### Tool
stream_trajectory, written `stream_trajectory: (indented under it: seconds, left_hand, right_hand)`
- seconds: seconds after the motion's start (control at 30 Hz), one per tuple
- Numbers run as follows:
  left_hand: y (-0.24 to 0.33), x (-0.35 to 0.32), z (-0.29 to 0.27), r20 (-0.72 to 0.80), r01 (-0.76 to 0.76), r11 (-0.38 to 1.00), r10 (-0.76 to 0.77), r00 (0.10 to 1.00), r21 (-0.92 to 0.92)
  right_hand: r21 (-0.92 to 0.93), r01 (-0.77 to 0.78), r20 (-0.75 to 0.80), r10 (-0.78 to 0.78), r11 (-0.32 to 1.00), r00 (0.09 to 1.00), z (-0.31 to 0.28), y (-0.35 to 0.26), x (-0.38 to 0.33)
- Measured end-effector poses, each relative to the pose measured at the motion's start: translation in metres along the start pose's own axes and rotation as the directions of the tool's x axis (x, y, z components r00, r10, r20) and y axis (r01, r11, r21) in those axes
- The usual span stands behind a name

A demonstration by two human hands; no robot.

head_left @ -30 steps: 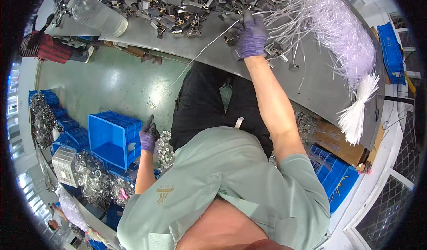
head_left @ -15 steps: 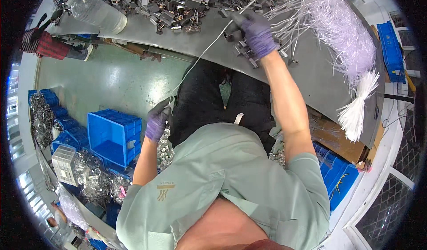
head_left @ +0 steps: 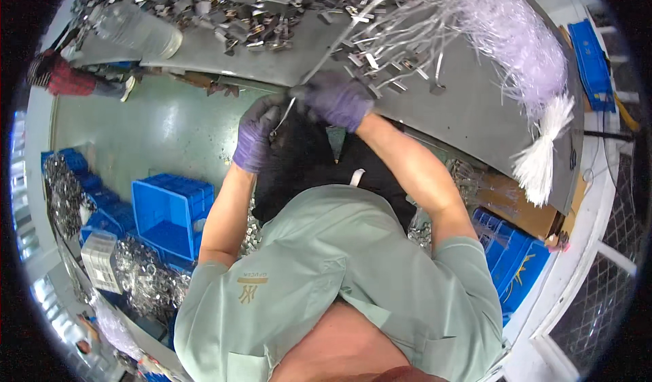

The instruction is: Manual assembly of wire harness bundles by attaching metal clips and connectors.

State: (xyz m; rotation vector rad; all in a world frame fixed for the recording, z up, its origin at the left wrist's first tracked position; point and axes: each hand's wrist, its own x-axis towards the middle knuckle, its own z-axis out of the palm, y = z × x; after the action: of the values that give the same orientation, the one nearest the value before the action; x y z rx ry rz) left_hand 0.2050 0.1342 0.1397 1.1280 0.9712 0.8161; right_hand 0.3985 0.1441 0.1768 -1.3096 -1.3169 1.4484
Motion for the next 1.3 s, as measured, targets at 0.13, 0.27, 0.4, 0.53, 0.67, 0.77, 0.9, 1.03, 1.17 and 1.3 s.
stream_trajectory:
  seconds: [0.13,0.27,0.4,0.53,0.67,0.77,0.9,1.03,1.17,1.3]
  left_hand:
    - [0.006,0.032,0.028,0.025,-0.223,0.969,0.222,0.975,0.105]
    - [0.012,0.078,0.056,0.018,-0.134,0.987,0.133,0.991,0.093]
    - [0.004,0.135,0.094,0.069,-0.304,0.907,0.297,0.952,0.291]
    - [-0.003,0.171,0.109,0.36,-0.566,0.159,0.627,0.691,0.809]
    - [-0.02,0.169,0.115,0.383,-0.463,0.159,0.368,0.847,0.872]
    - [-0.029,0.167,0.116,0.37,-0.421,0.159,0.271,0.889,0.893]
    - [-0.03,0.169,0.109,0.387,-0.476,0.248,0.333,0.86,0.844]
    - [-0.026,0.178,0.085,0.293,-0.455,0.286,0.466,0.835,0.843]
    - [-0.018,0.216,0.069,0.191,-0.336,0.171,0.553,0.811,0.926]
    - [-0.012,0.241,0.07,0.122,-0.169,0.148,0.282,0.952,0.974]
  right_hand:
    - [-0.014,-0.014,-0.03,0.013,1.0,0.999,-0.006,0.009,0.002]
    - [-0.049,0.066,-0.033,-0.068,0.997,0.997,-0.055,0.012,0.007]
    - [-0.519,-0.161,-0.358,-0.042,0.839,0.933,-0.128,0.025,0.003]
    - [-0.438,-0.359,-0.626,0.007,0.824,0.78,-0.23,0.079,-0.049]
    - [-0.375,-0.716,-0.917,-0.12,0.589,0.381,-0.335,0.138,-0.121]
    - [-0.339,-0.84,-0.941,-0.144,0.424,0.307,-0.371,0.173,-0.153]
    - [-0.351,-0.849,-0.929,-0.033,0.395,0.368,-0.415,0.198,-0.151]
    - [-0.479,-0.811,-0.833,0.119,0.337,0.541,-0.42,0.198,-0.135]
    - [-0.074,-0.401,-0.622,0.272,0.913,0.734,-0.332,0.16,-0.136]
    - [0.067,-0.192,-0.345,0.203,0.979,0.916,-0.211,0.108,-0.117]
